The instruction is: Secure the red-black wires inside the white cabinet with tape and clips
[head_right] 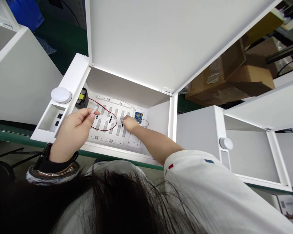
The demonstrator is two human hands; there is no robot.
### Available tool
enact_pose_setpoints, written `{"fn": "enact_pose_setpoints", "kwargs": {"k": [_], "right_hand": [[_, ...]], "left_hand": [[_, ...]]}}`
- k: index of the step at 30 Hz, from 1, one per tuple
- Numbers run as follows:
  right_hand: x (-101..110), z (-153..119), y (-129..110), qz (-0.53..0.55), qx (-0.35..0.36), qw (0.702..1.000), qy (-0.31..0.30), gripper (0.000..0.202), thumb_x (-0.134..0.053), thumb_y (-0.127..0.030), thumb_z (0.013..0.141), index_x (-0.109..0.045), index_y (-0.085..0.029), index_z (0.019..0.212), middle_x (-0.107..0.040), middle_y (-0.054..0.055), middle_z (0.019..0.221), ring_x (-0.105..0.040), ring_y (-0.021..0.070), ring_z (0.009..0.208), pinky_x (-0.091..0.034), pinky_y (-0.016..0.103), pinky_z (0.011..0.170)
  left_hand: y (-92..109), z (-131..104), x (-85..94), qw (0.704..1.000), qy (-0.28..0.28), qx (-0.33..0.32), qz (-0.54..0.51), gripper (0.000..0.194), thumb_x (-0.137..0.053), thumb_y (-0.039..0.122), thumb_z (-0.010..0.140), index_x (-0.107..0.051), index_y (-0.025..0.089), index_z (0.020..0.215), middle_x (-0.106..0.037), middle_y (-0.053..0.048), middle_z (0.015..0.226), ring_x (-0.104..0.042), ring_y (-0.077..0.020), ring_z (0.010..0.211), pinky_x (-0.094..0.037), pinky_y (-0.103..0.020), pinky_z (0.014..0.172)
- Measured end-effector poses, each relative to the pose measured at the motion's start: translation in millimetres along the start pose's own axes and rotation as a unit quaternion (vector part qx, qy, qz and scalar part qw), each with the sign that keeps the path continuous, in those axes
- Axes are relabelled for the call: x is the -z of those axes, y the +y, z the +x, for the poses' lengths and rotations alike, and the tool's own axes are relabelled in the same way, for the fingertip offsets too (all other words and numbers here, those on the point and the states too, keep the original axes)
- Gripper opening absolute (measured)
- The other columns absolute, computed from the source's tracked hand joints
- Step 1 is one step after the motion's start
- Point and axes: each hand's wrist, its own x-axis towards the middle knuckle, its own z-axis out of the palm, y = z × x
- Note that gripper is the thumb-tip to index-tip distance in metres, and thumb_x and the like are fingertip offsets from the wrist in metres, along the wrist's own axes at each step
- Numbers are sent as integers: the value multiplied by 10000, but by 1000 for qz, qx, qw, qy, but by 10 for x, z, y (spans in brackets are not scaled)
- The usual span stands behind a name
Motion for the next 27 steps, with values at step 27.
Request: {"fn": "enact_pose_setpoints", "kwargs": {"k": [27], "right_hand": [[318, 85, 158, 70, -33, 993, -87, 334, -533, -202, 870, -677, -204, 1172, -662, 84, 1121, -598, 198, 1026, -402, 226, 838]], "left_hand": [[-6, 10, 4, 1000, -15, 13, 6, 241, -455, 362, 915, -649, 245, 998, -677, -3, 891, -585, -183, 814, -415, -317, 722]]}}
